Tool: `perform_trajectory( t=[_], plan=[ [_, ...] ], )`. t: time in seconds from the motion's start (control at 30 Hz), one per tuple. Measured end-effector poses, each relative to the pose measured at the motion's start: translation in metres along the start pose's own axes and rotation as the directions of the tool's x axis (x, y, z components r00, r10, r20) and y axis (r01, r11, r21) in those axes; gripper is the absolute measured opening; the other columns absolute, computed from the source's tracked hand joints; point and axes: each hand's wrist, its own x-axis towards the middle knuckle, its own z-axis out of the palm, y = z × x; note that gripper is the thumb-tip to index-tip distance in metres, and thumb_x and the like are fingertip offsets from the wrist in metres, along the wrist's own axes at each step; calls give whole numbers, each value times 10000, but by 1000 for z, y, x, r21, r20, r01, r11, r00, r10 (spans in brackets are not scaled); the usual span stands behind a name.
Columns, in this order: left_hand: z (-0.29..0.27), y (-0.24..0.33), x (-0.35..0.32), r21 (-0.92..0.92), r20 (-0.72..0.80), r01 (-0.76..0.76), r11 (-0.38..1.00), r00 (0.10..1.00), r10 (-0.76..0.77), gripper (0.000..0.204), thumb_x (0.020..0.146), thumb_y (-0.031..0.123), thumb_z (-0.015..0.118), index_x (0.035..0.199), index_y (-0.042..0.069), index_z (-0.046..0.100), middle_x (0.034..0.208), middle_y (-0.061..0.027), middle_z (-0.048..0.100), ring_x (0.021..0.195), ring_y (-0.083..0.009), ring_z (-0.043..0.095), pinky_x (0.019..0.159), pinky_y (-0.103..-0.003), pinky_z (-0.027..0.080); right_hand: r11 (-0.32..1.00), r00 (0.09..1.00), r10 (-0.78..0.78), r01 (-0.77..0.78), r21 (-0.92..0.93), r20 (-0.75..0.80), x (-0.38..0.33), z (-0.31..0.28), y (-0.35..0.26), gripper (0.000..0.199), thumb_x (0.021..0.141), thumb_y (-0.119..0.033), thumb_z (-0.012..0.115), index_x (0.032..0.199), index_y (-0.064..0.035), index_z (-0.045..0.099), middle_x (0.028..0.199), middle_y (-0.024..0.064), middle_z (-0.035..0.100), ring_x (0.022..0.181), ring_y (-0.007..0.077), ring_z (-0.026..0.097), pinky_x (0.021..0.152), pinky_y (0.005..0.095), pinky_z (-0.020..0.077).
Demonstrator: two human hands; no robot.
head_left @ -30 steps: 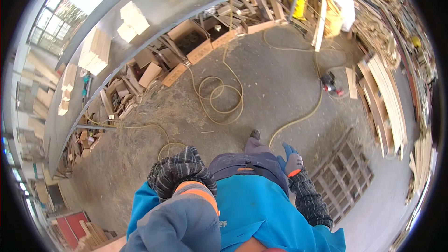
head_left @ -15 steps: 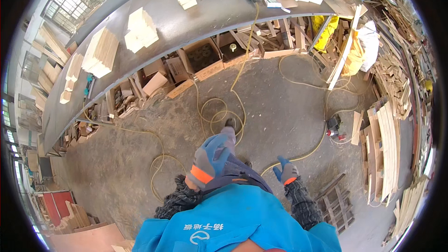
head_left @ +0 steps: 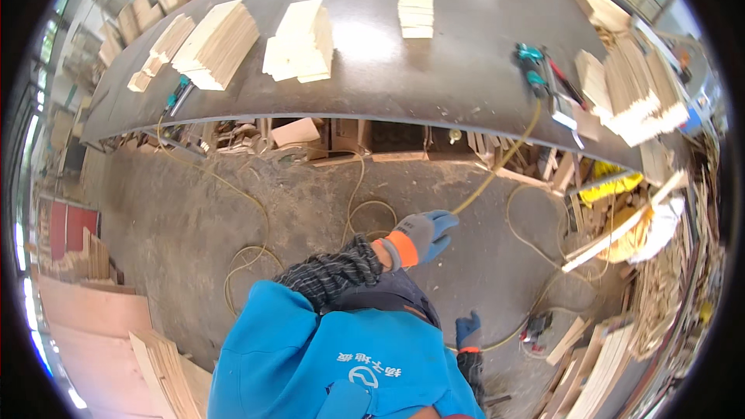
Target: Assembling wooden boxes by joining pre-cut planks using a pneumatic nail gun and a hammer.
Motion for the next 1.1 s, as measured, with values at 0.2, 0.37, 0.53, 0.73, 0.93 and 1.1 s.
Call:
perform_trajectory(
  t=[0.2, 0.37, 0.53, 0.73, 0.93, 1.1],
  plan=[
    [-39, -30, 59, 14, -43, 71, 997, 997, -70, 440, 967, 189, 709, 1393, 92, 654, 1366, -219, 675, 1124, -419, 709, 951, -463, 590, 973, 974, -227, 227, 48, -4, 222, -24, -149, 605, 965, -209, 760, 1492, 1, 547, 1055, 94, 757, 927, 161, 702, 823, 328, 587],
    [-46, -57, 41, -14, -131, 172, 985, 976, -173, 443, 950, 163, 723, 1380, 77, 662, 1354, -217, 687, 1165, -422, 690, 975, -461, 575, 957, 993, -41, 6, 290, 114, 363, 26, -234, 928, 888, -396, 856, 1582, 38, 420, 1243, 168, 711, 983, 275, 713, 751, 398, 609],
    [-33, -72, 0, -48, -268, 533, 845, 808, -524, 434, 941, 145, 743, 1356, 40, 675, 1217, -193, 736, 1064, -331, 730, 917, -404, 581, 993, 987, -84, 71, -99, -138, 447, 85, -257, 694, 900, -465, 828, 1344, 42, 663, 1144, 219, 770, 942, 279, 769, 715, 394, 600],
    [-30, -87, 37, -155, -280, 703, 694, 643, -713, 477, 932, 193, 768, 1373, 38, 673, 1216, -208, 733, 1083, -350, 724, 964, -408, 578, 987, 989, -134, 138, -76, 60, 495, 77, -183, 431, 983, -435, 686, 1026, -15, 772, 816, 140, 748, 673, 271, 717, 615, 409, 553],
    [-182, -140, 159, 193, -807, 564, 803, 557, -197, 637, 863, 303, 853, 1403, 30, 655, 1489, -298, 586, 1377, -470, 562, 1127, -526, 483, 875, 911, 282, -373, -308, -301, 520, -64, -117, 593, 1008, -545, 634, 1063, 35, 748, 891, 174, 754, 769, 284, 693, 673, 486, 530],
    [-353, -212, 223, 291, -943, 792, 537, 332, 20, 947, 783, 532, 914, 1528, 72, 554, 1605, -310, 461, 1500, -477, 424, 1209, -530, 407, 887, 856, -52, -197, -417, -514, 523, -196, -119, 662, 905, -625, 768, 1178, -22, 755, 999, 210, 780, 923, 371, 742, 819, 481, 569]
  ],
)
